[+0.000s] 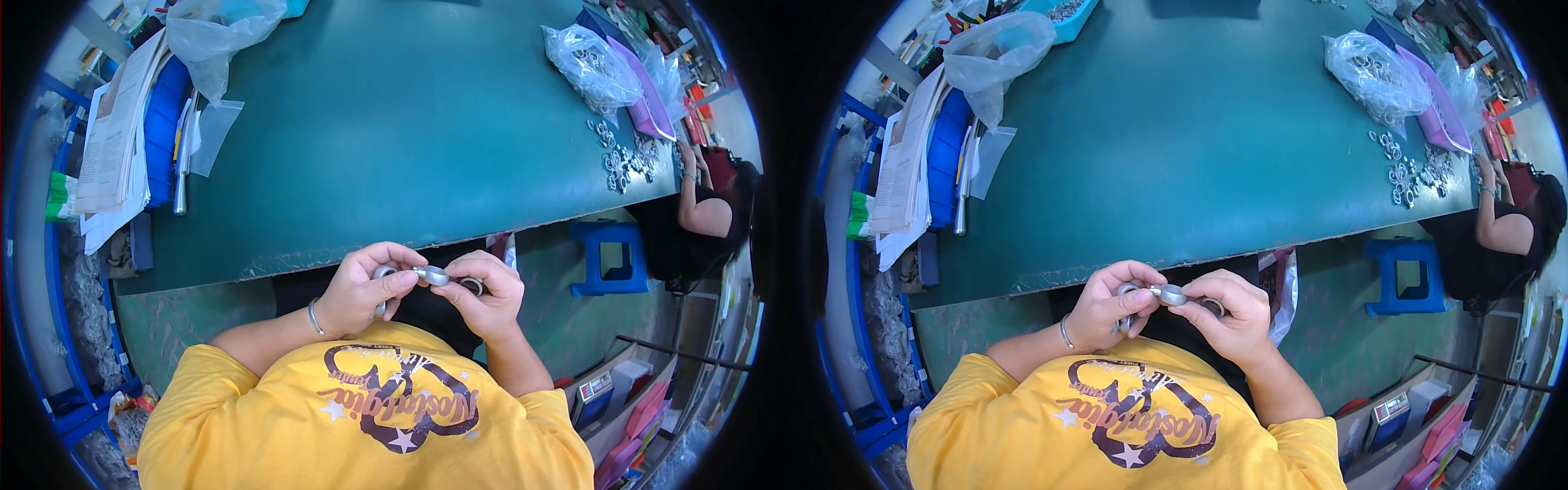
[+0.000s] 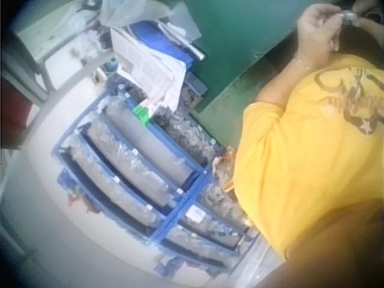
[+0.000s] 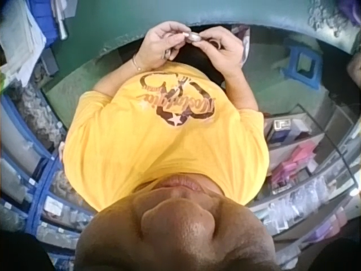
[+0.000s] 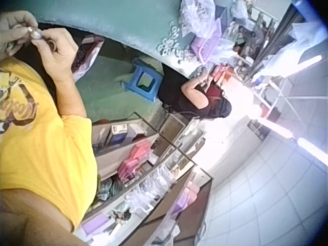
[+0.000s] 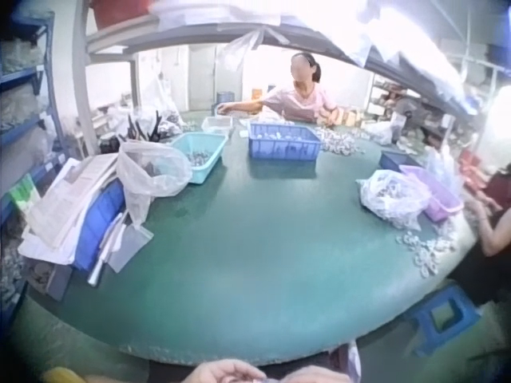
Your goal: The person sorts and handles metal rings at a workbench, picking them up from a pile and placing them into a bag.
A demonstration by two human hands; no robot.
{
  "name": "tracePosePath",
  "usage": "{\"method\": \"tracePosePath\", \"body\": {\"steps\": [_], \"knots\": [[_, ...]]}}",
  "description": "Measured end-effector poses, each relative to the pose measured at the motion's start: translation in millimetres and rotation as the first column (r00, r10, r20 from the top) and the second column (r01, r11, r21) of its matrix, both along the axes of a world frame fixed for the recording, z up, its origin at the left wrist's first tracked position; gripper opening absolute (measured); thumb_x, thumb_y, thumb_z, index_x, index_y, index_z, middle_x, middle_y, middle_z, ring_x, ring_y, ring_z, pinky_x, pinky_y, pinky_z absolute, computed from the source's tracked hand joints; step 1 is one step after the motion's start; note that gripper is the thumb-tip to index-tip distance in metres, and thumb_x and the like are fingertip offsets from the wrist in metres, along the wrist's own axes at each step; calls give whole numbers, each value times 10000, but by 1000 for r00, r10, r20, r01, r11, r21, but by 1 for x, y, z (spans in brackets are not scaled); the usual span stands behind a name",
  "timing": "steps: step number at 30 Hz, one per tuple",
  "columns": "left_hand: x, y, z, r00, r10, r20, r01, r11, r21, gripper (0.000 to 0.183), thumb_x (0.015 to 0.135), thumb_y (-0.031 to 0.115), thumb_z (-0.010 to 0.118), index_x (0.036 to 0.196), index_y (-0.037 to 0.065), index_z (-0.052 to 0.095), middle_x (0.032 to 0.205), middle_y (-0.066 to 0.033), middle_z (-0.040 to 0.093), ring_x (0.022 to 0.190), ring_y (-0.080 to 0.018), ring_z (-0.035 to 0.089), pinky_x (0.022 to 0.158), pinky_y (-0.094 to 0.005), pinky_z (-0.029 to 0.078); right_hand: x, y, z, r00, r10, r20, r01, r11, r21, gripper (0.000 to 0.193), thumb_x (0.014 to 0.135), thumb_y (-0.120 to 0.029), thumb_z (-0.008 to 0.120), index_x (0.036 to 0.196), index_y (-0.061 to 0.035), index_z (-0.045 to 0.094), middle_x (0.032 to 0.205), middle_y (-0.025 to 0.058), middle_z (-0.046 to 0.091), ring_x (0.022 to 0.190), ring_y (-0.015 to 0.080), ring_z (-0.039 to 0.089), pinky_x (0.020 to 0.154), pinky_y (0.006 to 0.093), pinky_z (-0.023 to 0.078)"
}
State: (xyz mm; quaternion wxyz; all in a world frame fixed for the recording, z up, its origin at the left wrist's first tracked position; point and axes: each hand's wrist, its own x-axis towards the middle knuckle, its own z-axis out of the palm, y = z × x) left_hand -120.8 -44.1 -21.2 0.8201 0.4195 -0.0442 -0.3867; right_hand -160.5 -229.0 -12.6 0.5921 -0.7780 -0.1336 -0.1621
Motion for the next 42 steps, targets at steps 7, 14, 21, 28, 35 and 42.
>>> {"method": "tracePosePath", "body": {"steps": [7, 14, 21, 28, 35, 42], "knots": [[1, -2, 3, 990, 98, 106, -101, 995, 21, 161, 856, 94, 576, 982, -4, 600, 804, -58, 615, 501, -61, 480, 434, -174, 382, 2, 5, -7, 1000, 5, 28, -6, 999, 34, 197, 678, 1, 738, 819, -9, 602, 742, 100, 623, 626, 147, 587, 538, 228, 454], [1, 0, 4, 960, 125, 251, -172, 970, 171, 121, 834, 105, 620, 936, 40, 619, 691, 0, 590, 486, -34, 473, 426, -173, 374, 7, 13, 0, 993, 23, -117, -29, 998, -54, 164, 652, -23, 747, 756, -32, 621, 686, 73, 604, 556, 137, 539, 508, 236, 421], [8, 1, 6, 985, 63, 159, -93, 977, 190, 156, 855, 135, 602, 979, 40, 592, 777, -22, 596, 503, -53, 468, 441, -174, 369, 13, 15, -11, 991, 97, -94, -92, 994, 55, 184, 640, -6, 756, 761, -23, 620, 700, 62, 611, 569, 101, 521, 510, 220, 407], [4, 3, 3, 975, 134, 179, -156, 981, 118, 127, 856, 156, 606, 904, 51, 553, 719, -7, 562, 505, -51, 463, 435, -179, 368, 10, 20, -12, 964, 113, -240, -66, 978, 196, 193, 660, 42, 716, 814, 28, 601, 744, 69, 589, 629, 96, 528, 537, 217, 399], [13, 4, 8, 975, 168, -147, -162, 985, 55, 129, 843, 108, 556, 956, 63, 513, 734, -39, 525, 568, -102, 491, 423, -198, 369, 29, 17, 4, 998, -64, 12, 65, 991, -117, 158, 623, 25, 713, 740, -8, 612, 693, 92, 611, 624, 222, 581, 567, 297, 460], [21, 14, 16, 867, 231, -442, -296, 951, -84, 277, 801, 20, 447, 1074, 58, 416, 968, -155, 514, 759, -194, 508, 426, -209, 396, 25, 11, 5, 994, -111, -1, 111, 993, -35, 189, 656, 31, 718, 817, 8, 622, 785, 102, 606, 653, 171, 572, 563, 256, 455]]}}
